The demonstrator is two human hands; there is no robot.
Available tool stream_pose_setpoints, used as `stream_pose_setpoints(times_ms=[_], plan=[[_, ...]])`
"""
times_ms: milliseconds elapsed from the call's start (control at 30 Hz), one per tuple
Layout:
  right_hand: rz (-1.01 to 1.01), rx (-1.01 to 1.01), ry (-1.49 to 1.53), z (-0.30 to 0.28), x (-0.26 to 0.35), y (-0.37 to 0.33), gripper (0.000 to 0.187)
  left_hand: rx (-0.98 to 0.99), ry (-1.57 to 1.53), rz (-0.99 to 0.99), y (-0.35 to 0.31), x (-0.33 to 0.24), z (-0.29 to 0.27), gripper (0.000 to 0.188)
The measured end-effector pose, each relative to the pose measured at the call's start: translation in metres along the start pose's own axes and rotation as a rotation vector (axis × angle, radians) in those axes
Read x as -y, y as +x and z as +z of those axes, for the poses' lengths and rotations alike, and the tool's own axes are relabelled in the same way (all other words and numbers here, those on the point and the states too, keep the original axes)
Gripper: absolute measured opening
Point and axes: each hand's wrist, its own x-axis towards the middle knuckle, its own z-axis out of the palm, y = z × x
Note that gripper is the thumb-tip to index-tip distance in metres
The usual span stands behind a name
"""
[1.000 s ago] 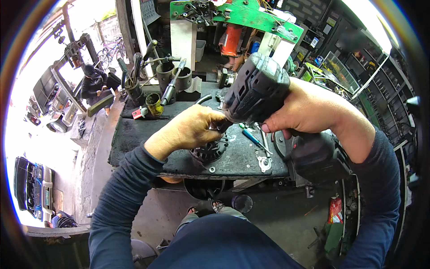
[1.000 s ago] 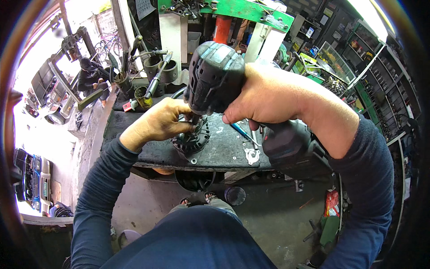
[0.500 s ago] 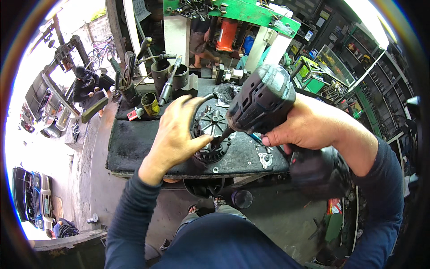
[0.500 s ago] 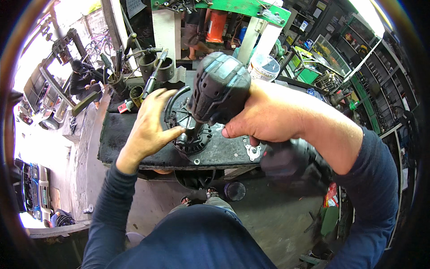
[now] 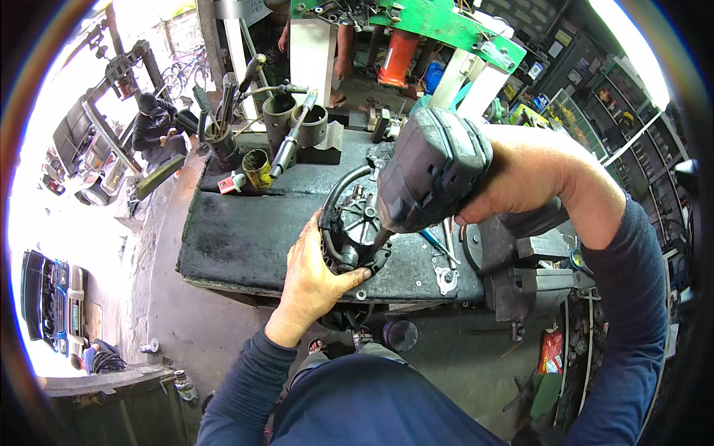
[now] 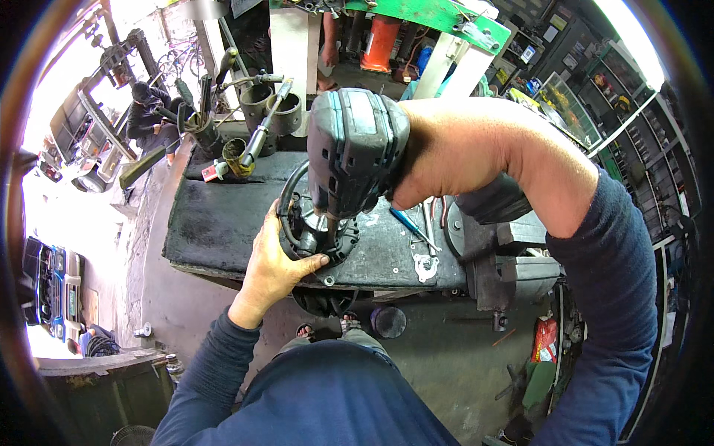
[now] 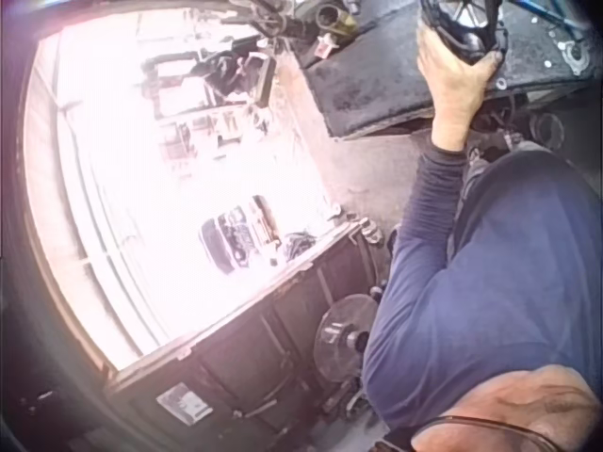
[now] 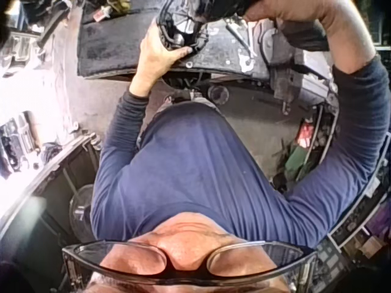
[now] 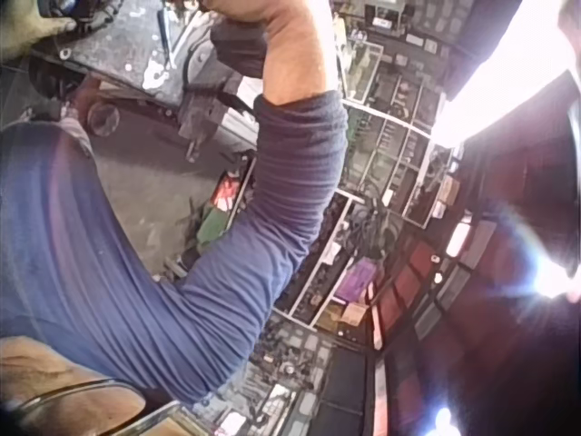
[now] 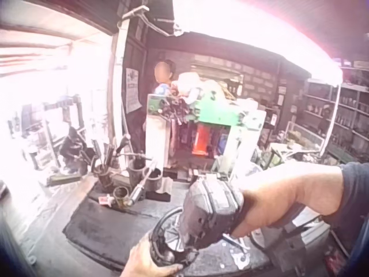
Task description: The person uses a cordless impact wrench to remove bolts from a mechanical housing on a workbench, then separates the housing into two halves and removes internal components. The person handles the parts by hand and places them on the bench.
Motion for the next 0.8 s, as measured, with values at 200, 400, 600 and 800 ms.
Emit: stream_pose_setpoints(times_ms=[200,400,600,800], plan=[[0.064,0.032,-0.039,-0.003,0.003,0.000,0.047,0.000,0.032,-0.017,-0.003,0.000,-0.001,0.123],[-0.014,-0.001,0.015,-0.001,0.009,-0.009,0.047,-0.067,0.077,0.041,-0.004,-0.006,-0.002,0.127],[0.143,-0.236,0.113,-0.021,0.014,-0.083,0.053,-0.265,0.072,0.198,-0.019,-0.020,-0.015,0.122],[0.124,-0.633,0.794,0.025,-0.033,-0.161,0.068,-0.333,0.091,0.281,-0.011,-0.050,-0.025,0.090]])
